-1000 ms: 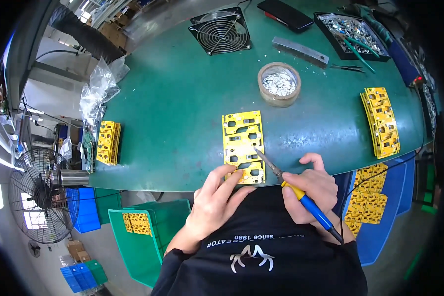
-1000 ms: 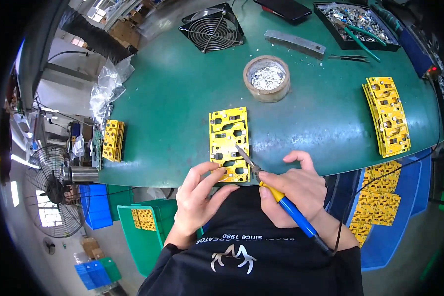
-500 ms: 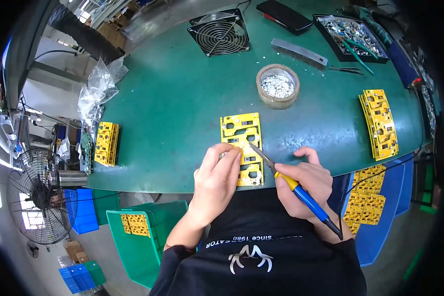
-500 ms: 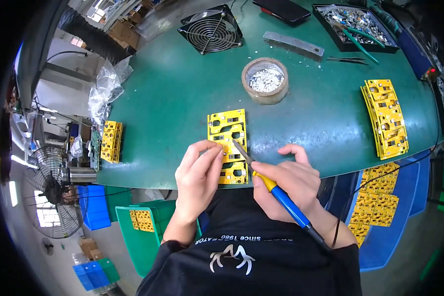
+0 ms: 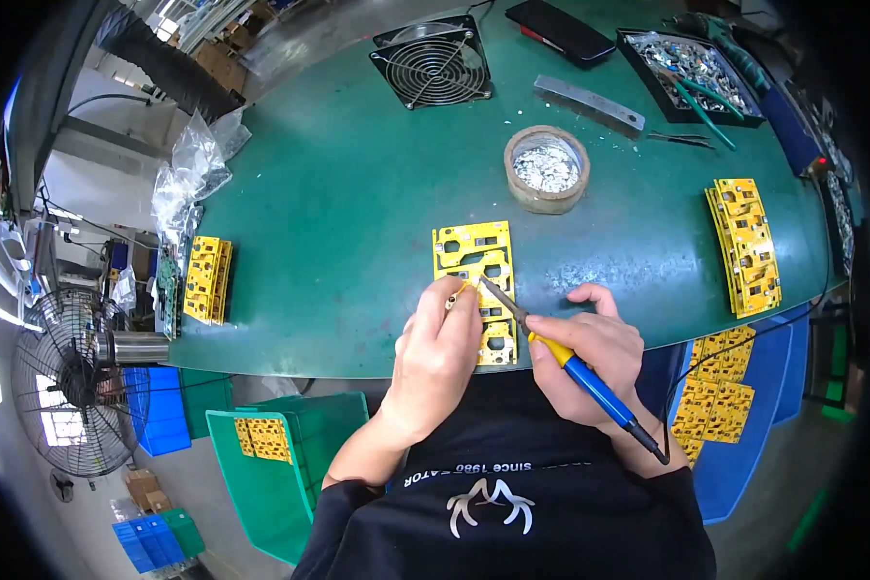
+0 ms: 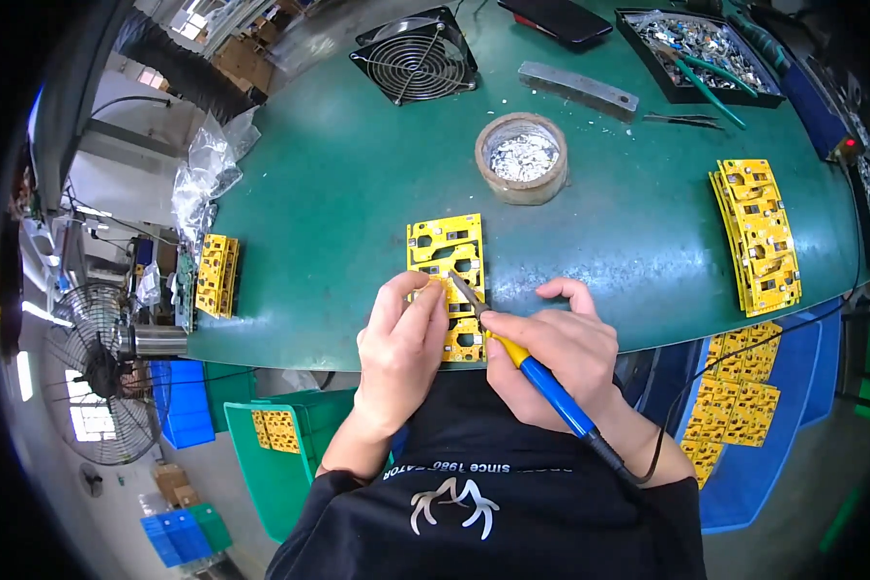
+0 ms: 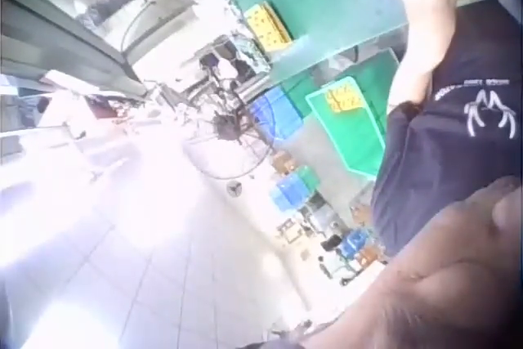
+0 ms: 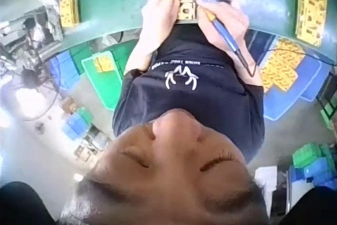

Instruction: The person solders electronic components onto yellow printed circuit boards using a soldering iron and solder wire.

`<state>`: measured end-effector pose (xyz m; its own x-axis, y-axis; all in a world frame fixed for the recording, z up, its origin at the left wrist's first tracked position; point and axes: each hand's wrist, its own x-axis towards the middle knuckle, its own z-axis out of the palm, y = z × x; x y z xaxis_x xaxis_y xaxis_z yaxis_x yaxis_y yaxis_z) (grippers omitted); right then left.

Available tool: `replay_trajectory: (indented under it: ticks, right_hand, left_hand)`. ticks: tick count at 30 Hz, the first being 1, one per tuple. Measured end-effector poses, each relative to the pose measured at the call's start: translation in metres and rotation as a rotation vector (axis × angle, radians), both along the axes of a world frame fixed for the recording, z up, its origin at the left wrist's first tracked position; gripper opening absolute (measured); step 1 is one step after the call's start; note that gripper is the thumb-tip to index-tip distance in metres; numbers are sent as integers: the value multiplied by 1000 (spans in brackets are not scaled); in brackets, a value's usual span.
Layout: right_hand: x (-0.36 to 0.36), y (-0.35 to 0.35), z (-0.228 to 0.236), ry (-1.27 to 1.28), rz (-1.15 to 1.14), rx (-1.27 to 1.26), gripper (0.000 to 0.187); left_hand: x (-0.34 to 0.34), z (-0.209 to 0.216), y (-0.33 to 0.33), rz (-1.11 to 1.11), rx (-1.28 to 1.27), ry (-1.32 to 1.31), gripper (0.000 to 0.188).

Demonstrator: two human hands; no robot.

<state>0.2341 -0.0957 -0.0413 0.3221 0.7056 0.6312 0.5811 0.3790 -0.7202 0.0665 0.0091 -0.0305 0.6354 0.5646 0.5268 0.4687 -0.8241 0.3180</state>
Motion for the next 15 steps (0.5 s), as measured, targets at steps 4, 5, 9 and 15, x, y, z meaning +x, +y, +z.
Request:
replay_trajectory:
  ticks: [4, 5, 9, 15]
  right_hand:
    - [-1, 0, 0, -5, 2, 11, 26]
    - [-1, 1, 0, -10, 4, 11, 26]
    - [1, 1, -2, -41, 6, -11, 31]
    - [0, 0, -2, -61, 3, -14, 34]
  left_hand:
    - [1, 1, -2, -2, -11, 15, 22]
    - [1, 2, -3, 6, -22, 36, 22]
    - [3, 2, -3, -8, -14, 21, 23]
    - [2, 2, -4, 28, -30, 53, 23]
